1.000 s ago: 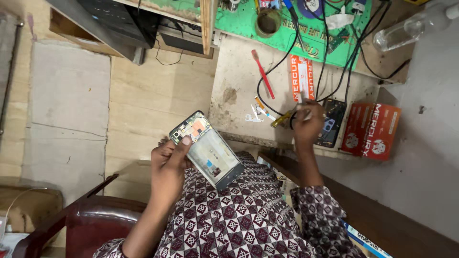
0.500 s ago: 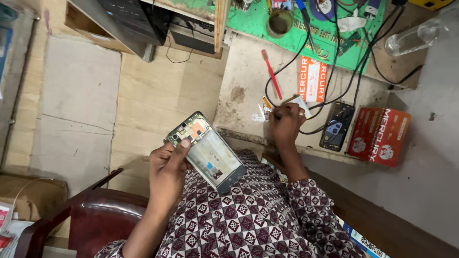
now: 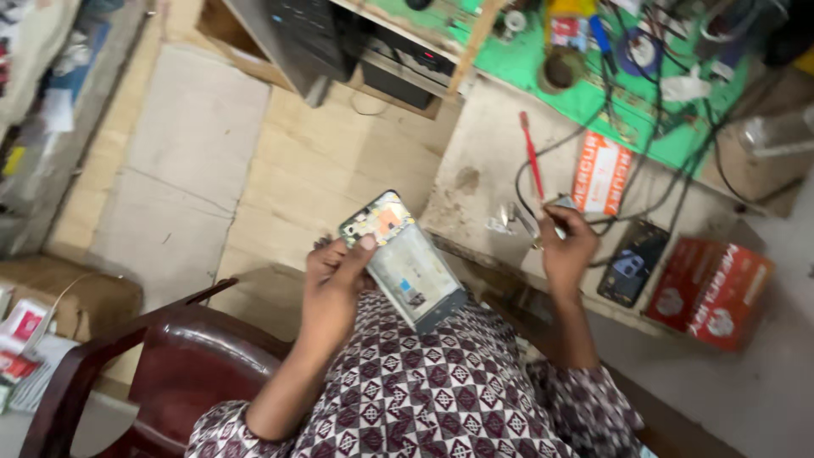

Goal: The person sits on a chair and repairs a smartphone, prying the back cover off the phone body by hand and separating the frame. They use a screwdriver to work on the exposed internals, handle the battery, and hold the opened phone while working on its components.

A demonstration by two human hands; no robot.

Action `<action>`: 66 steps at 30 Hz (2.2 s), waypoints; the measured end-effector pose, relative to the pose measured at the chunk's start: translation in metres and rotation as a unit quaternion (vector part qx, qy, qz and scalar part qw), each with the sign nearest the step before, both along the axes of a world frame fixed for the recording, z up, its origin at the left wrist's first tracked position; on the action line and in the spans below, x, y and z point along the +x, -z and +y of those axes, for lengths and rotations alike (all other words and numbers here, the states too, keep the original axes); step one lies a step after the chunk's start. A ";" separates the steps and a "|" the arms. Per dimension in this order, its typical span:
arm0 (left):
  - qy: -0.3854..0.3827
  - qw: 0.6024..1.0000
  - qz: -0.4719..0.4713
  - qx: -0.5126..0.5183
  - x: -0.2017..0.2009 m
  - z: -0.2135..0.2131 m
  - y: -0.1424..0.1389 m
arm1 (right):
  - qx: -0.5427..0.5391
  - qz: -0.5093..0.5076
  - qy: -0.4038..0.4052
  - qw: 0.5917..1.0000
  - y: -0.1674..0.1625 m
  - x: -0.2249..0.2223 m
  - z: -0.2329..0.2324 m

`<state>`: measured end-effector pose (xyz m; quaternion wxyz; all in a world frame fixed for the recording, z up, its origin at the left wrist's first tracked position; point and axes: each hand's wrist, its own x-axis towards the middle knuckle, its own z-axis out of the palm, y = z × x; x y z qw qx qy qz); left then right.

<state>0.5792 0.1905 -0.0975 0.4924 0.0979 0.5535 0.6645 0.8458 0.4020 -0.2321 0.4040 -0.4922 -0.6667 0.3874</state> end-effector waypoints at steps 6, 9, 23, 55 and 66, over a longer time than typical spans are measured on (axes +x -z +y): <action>-0.019 1.000 0.003 0.001 -0.007 -0.008 -0.003 | -0.059 0.050 -0.054 0.996 -0.090 -0.044 -0.055; -0.030 0.997 0.070 0.018 -0.016 -0.013 -0.005 | -0.123 0.083 -0.115 0.982 -0.128 -0.077 -0.083; -0.189 0.979 -0.005 0.074 -0.091 -0.108 -0.001 | -0.194 0.067 -0.364 0.909 -0.175 -0.238 -0.164; -0.412 0.900 0.111 0.086 -0.351 -0.398 -0.007 | -0.080 -0.046 -0.622 0.778 -0.204 -0.542 -0.428; -0.470 0.871 0.058 0.129 -0.338 -0.494 -0.017 | 0.296 -0.183 -0.591 0.728 -0.225 -0.598 -0.438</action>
